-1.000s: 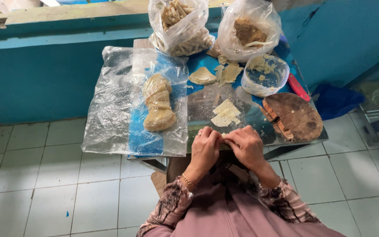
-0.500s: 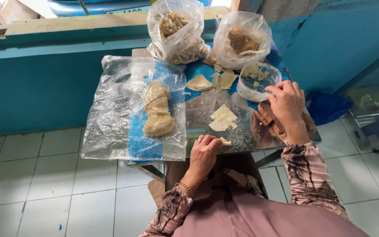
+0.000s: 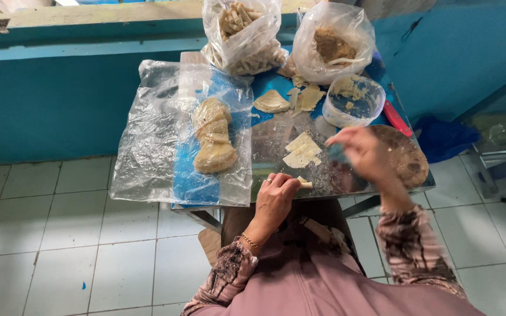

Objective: The person picks up thin dough wrappers one at a time, spoons filling from a plastic container onto each wrapper, folds the wrapper over into a triangle, and sets the folded pastry on a growing pile on the table. A wrapped log of dough and bags of finished pieces sit nearby.

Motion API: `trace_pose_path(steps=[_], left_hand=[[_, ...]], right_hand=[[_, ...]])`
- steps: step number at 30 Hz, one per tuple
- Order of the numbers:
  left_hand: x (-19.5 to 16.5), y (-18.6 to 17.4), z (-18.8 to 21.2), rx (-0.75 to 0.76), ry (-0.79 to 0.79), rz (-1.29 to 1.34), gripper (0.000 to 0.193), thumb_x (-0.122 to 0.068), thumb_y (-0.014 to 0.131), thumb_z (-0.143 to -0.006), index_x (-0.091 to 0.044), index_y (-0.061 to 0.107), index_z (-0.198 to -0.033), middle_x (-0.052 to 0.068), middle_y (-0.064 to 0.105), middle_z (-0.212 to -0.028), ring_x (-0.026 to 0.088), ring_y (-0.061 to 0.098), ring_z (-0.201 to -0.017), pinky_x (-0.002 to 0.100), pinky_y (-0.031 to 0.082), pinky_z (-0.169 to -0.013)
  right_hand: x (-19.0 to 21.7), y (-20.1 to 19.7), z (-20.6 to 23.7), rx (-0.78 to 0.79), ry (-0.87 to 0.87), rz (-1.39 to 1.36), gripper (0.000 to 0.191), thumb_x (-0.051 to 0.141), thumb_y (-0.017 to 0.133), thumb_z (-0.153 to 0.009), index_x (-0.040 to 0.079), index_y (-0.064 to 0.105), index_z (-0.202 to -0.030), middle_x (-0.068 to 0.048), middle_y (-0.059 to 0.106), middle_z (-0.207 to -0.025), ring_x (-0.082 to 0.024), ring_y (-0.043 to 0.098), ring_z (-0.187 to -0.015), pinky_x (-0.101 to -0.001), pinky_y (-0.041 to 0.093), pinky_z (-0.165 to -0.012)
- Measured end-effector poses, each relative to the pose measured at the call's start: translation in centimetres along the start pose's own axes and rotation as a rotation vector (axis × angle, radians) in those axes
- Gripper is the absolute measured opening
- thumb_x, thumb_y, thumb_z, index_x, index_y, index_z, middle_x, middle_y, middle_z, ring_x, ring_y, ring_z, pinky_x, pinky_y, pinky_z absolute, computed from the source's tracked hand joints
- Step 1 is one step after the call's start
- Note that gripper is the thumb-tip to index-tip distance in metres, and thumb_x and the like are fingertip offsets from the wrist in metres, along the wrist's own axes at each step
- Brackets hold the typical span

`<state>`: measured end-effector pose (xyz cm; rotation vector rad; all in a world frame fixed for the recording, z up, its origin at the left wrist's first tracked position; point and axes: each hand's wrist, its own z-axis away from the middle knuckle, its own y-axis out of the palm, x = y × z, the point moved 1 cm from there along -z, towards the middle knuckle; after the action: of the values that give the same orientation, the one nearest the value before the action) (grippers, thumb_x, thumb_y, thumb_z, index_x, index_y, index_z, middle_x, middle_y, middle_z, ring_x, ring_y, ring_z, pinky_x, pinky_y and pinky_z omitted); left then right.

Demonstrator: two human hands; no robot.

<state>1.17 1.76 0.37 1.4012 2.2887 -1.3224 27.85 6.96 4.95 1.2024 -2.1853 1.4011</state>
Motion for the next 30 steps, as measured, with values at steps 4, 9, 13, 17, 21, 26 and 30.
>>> trace_pose_path(steps=[4, 9, 13, 17, 21, 26, 30], left_hand=[[0.0, -0.1, -0.1, 0.004, -0.003, 0.016, 0.006, -0.01, 0.069, -0.09, -0.012, 0.07, -0.095, 0.005, 0.065, -0.096, 0.029, 0.061, -0.09, 0.041, 0.05, -0.08], [0.0, -0.1, -0.2, -0.016, -0.017, 0.054, 0.008, -0.009, 0.069, -0.09, -0.011, 0.07, -0.098, 0.007, 0.065, -0.096, 0.03, 0.061, -0.091, 0.041, 0.051, -0.081], [0.4, 0.1, -0.5, 0.031, -0.083, 0.083, 0.006, -0.01, 0.071, -0.088, -0.011, 0.072, -0.093, 0.006, 0.064, -0.092, 0.03, 0.061, -0.089, 0.041, 0.051, -0.08], [1.0, 0.2, -1.2, 0.086, -0.117, 0.095, 0.005, -0.011, 0.074, -0.084, -0.012, 0.074, -0.089, 0.007, 0.062, -0.088, 0.03, 0.061, -0.088, 0.041, 0.051, -0.078], [1.1, 0.2, -1.4, 0.094, -0.147, 0.111, 0.002, -0.011, 0.074, -0.087, -0.011, 0.074, -0.089, 0.007, 0.063, -0.087, 0.03, 0.062, -0.088, 0.041, 0.051, -0.079], [1.0, -0.5, -1.1, 0.037, -0.129, 0.239, 0.018, -0.012, 0.071, -0.091, -0.004, 0.067, -0.106, 0.009, 0.064, -0.098, 0.031, 0.064, -0.089, 0.042, 0.051, -0.078], [0.5, -0.2, -1.0, 0.005, -0.027, 0.055, 0.006, -0.008, 0.068, -0.09, -0.009, 0.068, -0.095, 0.008, 0.064, -0.094, 0.03, 0.065, -0.091, 0.041, 0.053, -0.079]], right_hand=[[3.8, 3.9, 2.3, 0.209, -0.213, 0.221, 0.053, -0.005, 0.06, -0.078, 0.024, 0.077, -0.119, -0.001, 0.066, -0.114, -0.026, 0.06, -0.107, -0.0398, 0.048, -0.094], [4.8, 4.6, 2.9, 0.3, -0.374, 0.502, 0.049, 0.01, 0.069, -0.082, 0.032, 0.075, -0.126, 0.001, 0.062, -0.113, -0.024, 0.059, -0.1, -0.0389, 0.046, -0.08], [4.0, 3.5, 2.0, 0.289, -0.425, 0.458, 0.042, 0.02, 0.074, -0.078, 0.034, 0.077, -0.118, 0.0, 0.062, -0.113, -0.024, 0.059, -0.096, -0.0398, 0.048, -0.08], [3.9, 3.5, 1.8, 0.212, -0.118, 0.034, 0.031, 0.015, 0.075, -0.086, 0.025, 0.078, -0.115, 0.001, 0.067, -0.109, -0.02, 0.064, -0.097, -0.0335, 0.054, -0.08], [5.3, 5.2, 3.3, 0.15, -0.147, 0.058, 0.023, 0.018, 0.083, -0.078, 0.015, 0.077, -0.099, -0.003, 0.072, -0.098, -0.025, 0.064, -0.094, -0.0373, 0.053, -0.082], [5.7, 6.5, 3.4, 0.045, -0.135, 0.149, 0.011, 0.016, 0.08, -0.081, 0.014, 0.077, -0.091, -0.001, 0.071, -0.093, -0.026, 0.063, -0.091, -0.0386, 0.053, -0.08], [5.6, 7.0, 3.2, 0.026, -0.133, 0.279, 0.011, 0.016, 0.078, -0.084, 0.014, 0.075, -0.095, -0.003, 0.067, -0.093, -0.025, 0.063, -0.089, -0.0398, 0.05, -0.076]])
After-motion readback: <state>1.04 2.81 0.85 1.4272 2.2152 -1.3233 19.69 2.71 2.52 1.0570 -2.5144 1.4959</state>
